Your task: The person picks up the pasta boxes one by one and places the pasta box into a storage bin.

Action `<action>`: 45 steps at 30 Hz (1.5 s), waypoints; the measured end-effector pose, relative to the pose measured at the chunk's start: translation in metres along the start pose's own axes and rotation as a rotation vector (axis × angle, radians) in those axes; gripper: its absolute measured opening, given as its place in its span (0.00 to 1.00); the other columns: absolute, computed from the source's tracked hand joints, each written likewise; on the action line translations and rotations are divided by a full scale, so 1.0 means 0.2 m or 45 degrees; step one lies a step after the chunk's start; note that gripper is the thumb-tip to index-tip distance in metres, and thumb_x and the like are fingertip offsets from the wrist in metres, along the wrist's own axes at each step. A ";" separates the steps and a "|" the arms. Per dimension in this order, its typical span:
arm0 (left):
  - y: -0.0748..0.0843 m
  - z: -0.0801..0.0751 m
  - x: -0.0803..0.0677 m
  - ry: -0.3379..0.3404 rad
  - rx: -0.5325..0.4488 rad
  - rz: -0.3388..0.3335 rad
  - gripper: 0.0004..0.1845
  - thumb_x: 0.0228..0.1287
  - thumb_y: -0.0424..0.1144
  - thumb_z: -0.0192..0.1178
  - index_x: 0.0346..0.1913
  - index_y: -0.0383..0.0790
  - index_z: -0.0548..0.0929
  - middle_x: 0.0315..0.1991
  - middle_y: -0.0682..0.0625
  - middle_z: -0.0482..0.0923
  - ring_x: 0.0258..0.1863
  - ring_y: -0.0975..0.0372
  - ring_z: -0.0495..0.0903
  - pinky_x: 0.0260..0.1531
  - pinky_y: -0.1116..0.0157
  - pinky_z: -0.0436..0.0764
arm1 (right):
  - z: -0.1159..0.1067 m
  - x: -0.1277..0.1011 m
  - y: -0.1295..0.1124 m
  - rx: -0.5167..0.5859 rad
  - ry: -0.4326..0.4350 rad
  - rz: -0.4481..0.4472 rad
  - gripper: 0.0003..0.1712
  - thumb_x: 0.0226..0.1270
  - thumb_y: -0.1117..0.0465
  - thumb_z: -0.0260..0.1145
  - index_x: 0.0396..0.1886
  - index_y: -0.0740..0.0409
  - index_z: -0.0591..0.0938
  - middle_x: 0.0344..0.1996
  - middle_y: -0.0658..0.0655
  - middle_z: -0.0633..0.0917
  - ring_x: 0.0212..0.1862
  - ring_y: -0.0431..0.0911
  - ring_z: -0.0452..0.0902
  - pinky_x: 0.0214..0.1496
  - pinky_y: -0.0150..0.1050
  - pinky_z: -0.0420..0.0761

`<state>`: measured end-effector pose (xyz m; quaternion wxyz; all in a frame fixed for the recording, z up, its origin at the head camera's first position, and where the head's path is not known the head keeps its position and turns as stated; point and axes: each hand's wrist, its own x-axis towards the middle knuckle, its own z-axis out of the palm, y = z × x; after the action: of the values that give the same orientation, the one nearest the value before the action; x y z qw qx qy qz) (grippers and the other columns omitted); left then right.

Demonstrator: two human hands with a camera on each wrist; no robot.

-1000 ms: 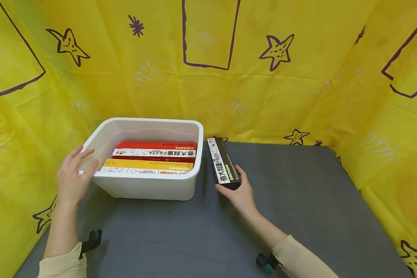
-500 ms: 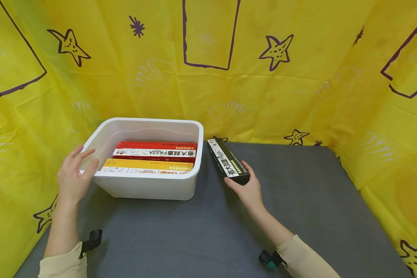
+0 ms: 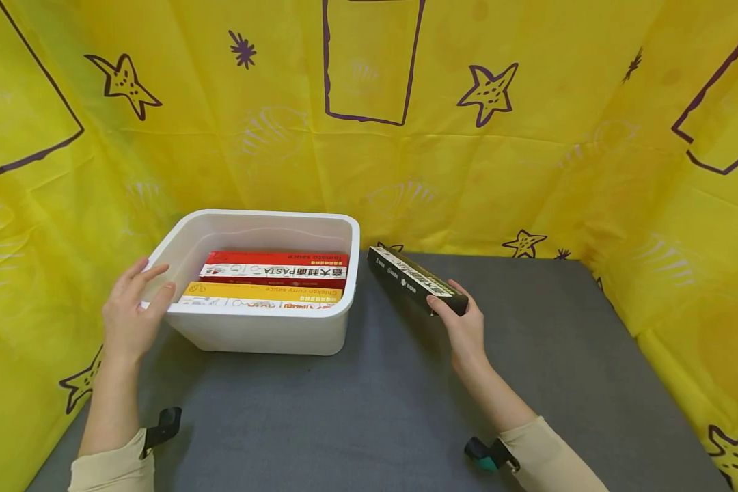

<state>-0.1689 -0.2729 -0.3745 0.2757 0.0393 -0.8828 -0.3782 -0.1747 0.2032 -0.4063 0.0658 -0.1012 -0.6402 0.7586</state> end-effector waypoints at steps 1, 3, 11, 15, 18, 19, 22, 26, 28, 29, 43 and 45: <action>0.00 0.00 0.00 0.000 -0.002 -0.001 0.24 0.66 0.44 0.57 0.61 0.37 0.78 0.71 0.41 0.62 0.70 0.43 0.58 0.64 0.36 0.54 | -0.01 0.00 -0.01 0.038 -0.011 0.003 0.31 0.66 0.63 0.66 0.68 0.58 0.68 0.54 0.53 0.74 0.49 0.40 0.77 0.53 0.31 0.75; 0.00 0.00 0.00 -0.003 -0.002 -0.008 0.24 0.66 0.44 0.57 0.62 0.37 0.78 0.72 0.41 0.61 0.70 0.43 0.58 0.64 0.36 0.54 | -0.02 0.00 -0.02 0.095 -0.034 0.000 0.31 0.67 0.63 0.64 0.68 0.60 0.67 0.56 0.54 0.72 0.52 0.41 0.75 0.54 0.29 0.76; 0.00 0.00 0.00 -0.011 -0.001 -0.019 0.24 0.66 0.44 0.57 0.62 0.38 0.77 0.72 0.42 0.61 0.71 0.44 0.57 0.64 0.36 0.54 | -0.08 -0.01 -0.04 0.301 -0.014 0.025 0.18 0.69 0.62 0.61 0.57 0.61 0.75 0.54 0.49 0.75 0.46 0.38 0.77 0.51 0.30 0.77; 0.00 0.00 0.00 -0.011 -0.009 -0.019 0.24 0.66 0.44 0.57 0.62 0.38 0.77 0.72 0.42 0.61 0.71 0.44 0.57 0.64 0.36 0.54 | -0.11 -0.01 -0.04 0.503 -0.009 0.019 0.09 0.70 0.64 0.60 0.44 0.58 0.84 0.48 0.49 0.81 0.38 0.41 0.82 0.53 0.35 0.79; 0.00 0.00 0.00 -0.014 -0.012 -0.022 0.24 0.66 0.44 0.57 0.63 0.39 0.77 0.72 0.43 0.61 0.71 0.44 0.57 0.64 0.35 0.54 | -0.12 -0.02 -0.06 0.620 -0.035 -0.007 0.11 0.71 0.65 0.58 0.38 0.57 0.87 0.42 0.51 0.83 0.36 0.45 0.84 0.53 0.38 0.80; 0.00 0.00 0.00 -0.016 -0.014 -0.024 0.24 0.66 0.44 0.57 0.63 0.39 0.77 0.72 0.43 0.60 0.71 0.44 0.57 0.64 0.35 0.54 | -0.13 -0.02 -0.07 0.646 -0.050 -0.020 0.11 0.71 0.65 0.58 0.37 0.57 0.88 0.41 0.51 0.84 0.36 0.45 0.84 0.53 0.39 0.80; 0.00 0.00 0.00 -0.018 -0.013 -0.031 0.24 0.66 0.45 0.57 0.63 0.39 0.77 0.72 0.43 0.60 0.71 0.44 0.57 0.64 0.35 0.54 | -0.14 -0.04 -0.10 0.712 -0.090 -0.055 0.11 0.71 0.65 0.58 0.37 0.60 0.88 0.40 0.53 0.84 0.37 0.48 0.85 0.53 0.40 0.80; 0.00 0.01 -0.01 -0.012 -0.014 -0.029 0.24 0.66 0.45 0.57 0.63 0.39 0.77 0.72 0.43 0.61 0.71 0.44 0.57 0.64 0.35 0.54 | -0.13 -0.05 -0.14 0.764 -0.135 -0.110 0.11 0.70 0.65 0.59 0.40 0.62 0.87 0.42 0.54 0.83 0.39 0.49 0.84 0.54 0.41 0.80; 0.00 0.01 -0.01 -0.011 -0.016 -0.029 0.24 0.66 0.45 0.57 0.63 0.39 0.77 0.72 0.43 0.61 0.71 0.44 0.57 0.64 0.35 0.54 | -0.13 -0.06 -0.16 0.773 -0.144 -0.148 0.11 0.70 0.65 0.59 0.42 0.63 0.86 0.45 0.55 0.82 0.40 0.49 0.84 0.55 0.41 0.79; 0.00 0.01 -0.01 -0.010 -0.018 -0.029 0.24 0.66 0.45 0.57 0.63 0.39 0.77 0.72 0.43 0.61 0.71 0.44 0.57 0.64 0.35 0.54 | -0.13 -0.06 -0.17 0.779 -0.143 -0.166 0.11 0.69 0.65 0.59 0.43 0.64 0.86 0.46 0.55 0.82 0.40 0.49 0.84 0.55 0.41 0.79; 0.00 0.00 0.00 0.010 -0.021 -0.013 0.24 0.66 0.44 0.57 0.62 0.38 0.78 0.72 0.42 0.62 0.70 0.44 0.58 0.64 0.36 0.55 | -0.06 -0.06 -0.28 0.741 -0.183 -0.416 0.16 0.68 0.68 0.55 0.52 0.68 0.80 0.57 0.60 0.76 0.53 0.49 0.76 0.55 0.39 0.79; 0.00 0.01 0.00 0.011 -0.019 -0.011 0.23 0.66 0.44 0.57 0.62 0.38 0.78 0.72 0.42 0.62 0.70 0.44 0.58 0.64 0.36 0.55 | -0.05 -0.07 -0.28 0.715 -0.200 -0.426 0.17 0.67 0.67 0.56 0.53 0.67 0.80 0.57 0.59 0.77 0.54 0.48 0.76 0.55 0.39 0.79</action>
<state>-0.1690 -0.2717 -0.3748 0.2781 0.0426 -0.8787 -0.3857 -0.1610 0.2202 -0.3511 0.1652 0.0862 -0.4170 0.8896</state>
